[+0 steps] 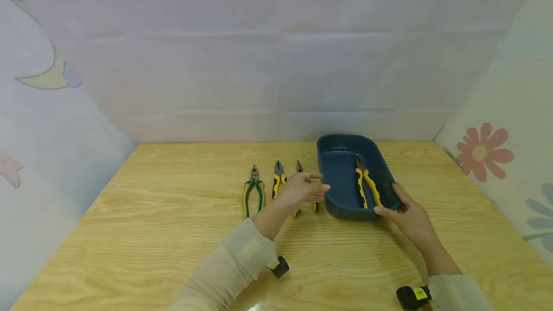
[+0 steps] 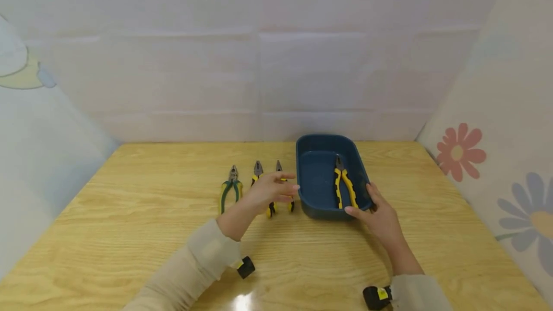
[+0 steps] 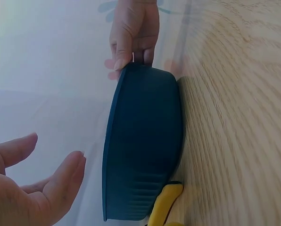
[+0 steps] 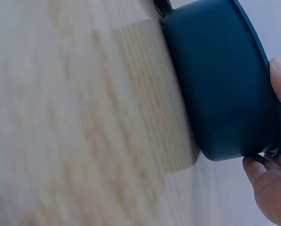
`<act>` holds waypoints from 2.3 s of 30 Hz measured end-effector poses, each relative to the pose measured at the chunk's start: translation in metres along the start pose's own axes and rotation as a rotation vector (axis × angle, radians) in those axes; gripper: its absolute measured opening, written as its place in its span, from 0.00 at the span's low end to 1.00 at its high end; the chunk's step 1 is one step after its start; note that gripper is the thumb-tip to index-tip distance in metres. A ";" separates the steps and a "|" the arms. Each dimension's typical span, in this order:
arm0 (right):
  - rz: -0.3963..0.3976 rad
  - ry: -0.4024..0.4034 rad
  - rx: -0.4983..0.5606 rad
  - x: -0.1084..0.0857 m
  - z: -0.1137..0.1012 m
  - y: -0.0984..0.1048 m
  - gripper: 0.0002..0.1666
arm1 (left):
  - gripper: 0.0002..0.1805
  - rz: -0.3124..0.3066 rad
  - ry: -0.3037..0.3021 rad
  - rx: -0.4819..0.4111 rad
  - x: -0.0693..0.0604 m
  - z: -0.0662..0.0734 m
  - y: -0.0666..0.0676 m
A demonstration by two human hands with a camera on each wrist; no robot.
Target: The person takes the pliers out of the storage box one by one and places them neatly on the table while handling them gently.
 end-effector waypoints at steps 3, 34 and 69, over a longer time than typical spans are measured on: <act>-0.003 0.001 0.006 0.000 0.000 -0.001 0.51 | 0.24 0.002 -0.004 -0.026 0.004 0.000 -0.003; -0.005 -0.002 0.035 0.000 -0.002 -0.003 0.52 | 0.21 0.101 0.038 -0.117 0.033 -0.011 -0.039; 0.013 0.000 -0.009 0.000 -0.002 0.000 0.51 | 0.25 0.217 0.133 0.065 0.062 -0.022 -0.063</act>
Point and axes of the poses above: each hand's wrist, its own x-axis towards the middle knuckle, its own y-axis out of the back of the hand, z = x × y, the point moved 10 cm from there along x, towards the middle knuckle
